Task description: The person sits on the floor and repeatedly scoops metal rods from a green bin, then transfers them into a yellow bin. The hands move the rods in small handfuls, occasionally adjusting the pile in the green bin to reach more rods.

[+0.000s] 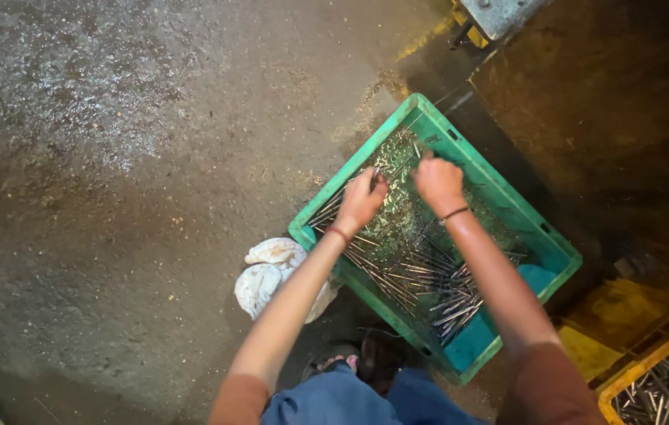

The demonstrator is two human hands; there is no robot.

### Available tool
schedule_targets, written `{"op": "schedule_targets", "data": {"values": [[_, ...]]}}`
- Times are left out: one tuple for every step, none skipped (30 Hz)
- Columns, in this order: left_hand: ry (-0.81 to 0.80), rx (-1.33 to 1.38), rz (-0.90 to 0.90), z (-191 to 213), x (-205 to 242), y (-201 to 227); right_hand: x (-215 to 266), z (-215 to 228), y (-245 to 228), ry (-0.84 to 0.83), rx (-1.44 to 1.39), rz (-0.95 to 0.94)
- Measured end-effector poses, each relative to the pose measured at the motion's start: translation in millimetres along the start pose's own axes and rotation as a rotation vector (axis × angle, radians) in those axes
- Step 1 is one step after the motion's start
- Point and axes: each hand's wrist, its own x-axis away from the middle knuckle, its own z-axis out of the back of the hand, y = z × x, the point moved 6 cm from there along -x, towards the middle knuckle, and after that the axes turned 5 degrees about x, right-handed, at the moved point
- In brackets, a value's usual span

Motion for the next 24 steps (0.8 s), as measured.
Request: {"op": "schedule_targets", "data": {"values": [[0.028, -0.191, -0.03, 0.3, -7.0, -1.9, 7.9, 1.8, 2.3, -0.015, -0.103, -0.001], [0.009, -0.361, -0.007, -4.0, -12.4, -7.3, 17.5, 2.9, 3.3, -0.03, -0.206, -0.003], [-0.008, -0.529, 0.017, -10.5, -17.2, -12.6, 28.4, -0.9, 8.6, -0.09, -0.465, -0.109], [-0.027, -0.697, 0.041, -16.0, -21.6, -18.5, 41.6, -6.7, 12.1, -0.152, -0.723, -0.215], [-0.029, -0.743, 0.0, -20.4, -25.6, -20.7, 55.1, -13.5, 13.8, -0.214, -0.983, -0.326], [-0.031, -0.789, -0.043, -24.8, -29.4, -22.5, 63.6, -14.3, 9.5, -0.232, -1.156, -0.285], [-0.042, -0.834, -0.085, -31.3, -29.7, -24.0, 75.6, -15.1, 5.5, -0.25, -1.33, -0.249], [-0.091, -0.852, -0.078, -37.0, -29.9, -27.7, 86.9, -14.3, 1.9, -0.268, -1.503, -0.212], [-0.141, -0.871, -0.075, -39.7, -30.1, -29.3, 98.4, -12.5, 1.1, -0.281, -1.328, -0.183], [-0.19, -0.889, -0.073, -41.2, -27.3, -28.1, 109.8, -8.7, -0.6, -0.293, -1.152, -0.154], [-0.171, -0.849, -0.079, -36.4, -26.3, -20.9, 114.8, -3.0, -4.7, -0.3, -0.979, -0.119], [-0.151, -0.809, -0.085, -30.4, -23.5, -11.1, 118.3, 8.6, -12.8, -0.246, -0.942, -0.023], [-0.132, -0.768, -0.09, -23.7, -18.6, 0.0, 122.6, 20.4, -21.8, -0.193, -0.902, 0.072], [-0.094, -0.702, -0.09, -13.3, -11.6, 11.4, 126.0, 31.5, -31.7, -0.14, -0.86, 0.166], [-0.057, -0.634, -0.087, -1.7, -1.5, 21.7, 129.1, 35.8, -39.5, -0.161, -0.82, 0.179], [-0.02, -0.566, -0.084, 9.3, 8.9, 31.5, 131.8, 39.0, -48.3, -0.182, -0.779, 0.191], [-0.004, -0.492, -0.064, 18.6, 19.0, 38.6, 134.1, 41.4, -58.4, -0.204, -0.739, 0.209], [0.011, -0.419, -0.043, 27.8, 29.4, 43.8, 137.5, 46.1, -70.3, -0.194, -0.734, 0.258], [0.031, -0.345, -0.025, 37.5, 37.7, 47.5, 139.3, 51.0, -82.3, -0.181, -0.729, 0.311], [0.011, -0.303, 0.028, 45.1, 45.8, 46.4, 141.8, 55.8, -94.0, -0.168, -0.723, 0.364], [-0.007, -0.26, 0.08, 51.9, 52.5, 43.2, 144.3, 59.6, -103.1, -0.158, -0.75, 0.374], [-0.025, -0.216, 0.131, 57.7, 57.4, 38.4, 147.2, 63.2, -112.0, -0.149, -0.778, 0.384], [0.02, -0.05, 0.127, 66.0, 60.9, 35.5, 149.7, 66.1, -121.1, -0.14, -0.807, 0.393], [0.065, 0.115, 0.121, 73.3, 64.0, 31.8, 150.0, 66.8, -128.1, -0.146, -0.78, 0.377]]}}
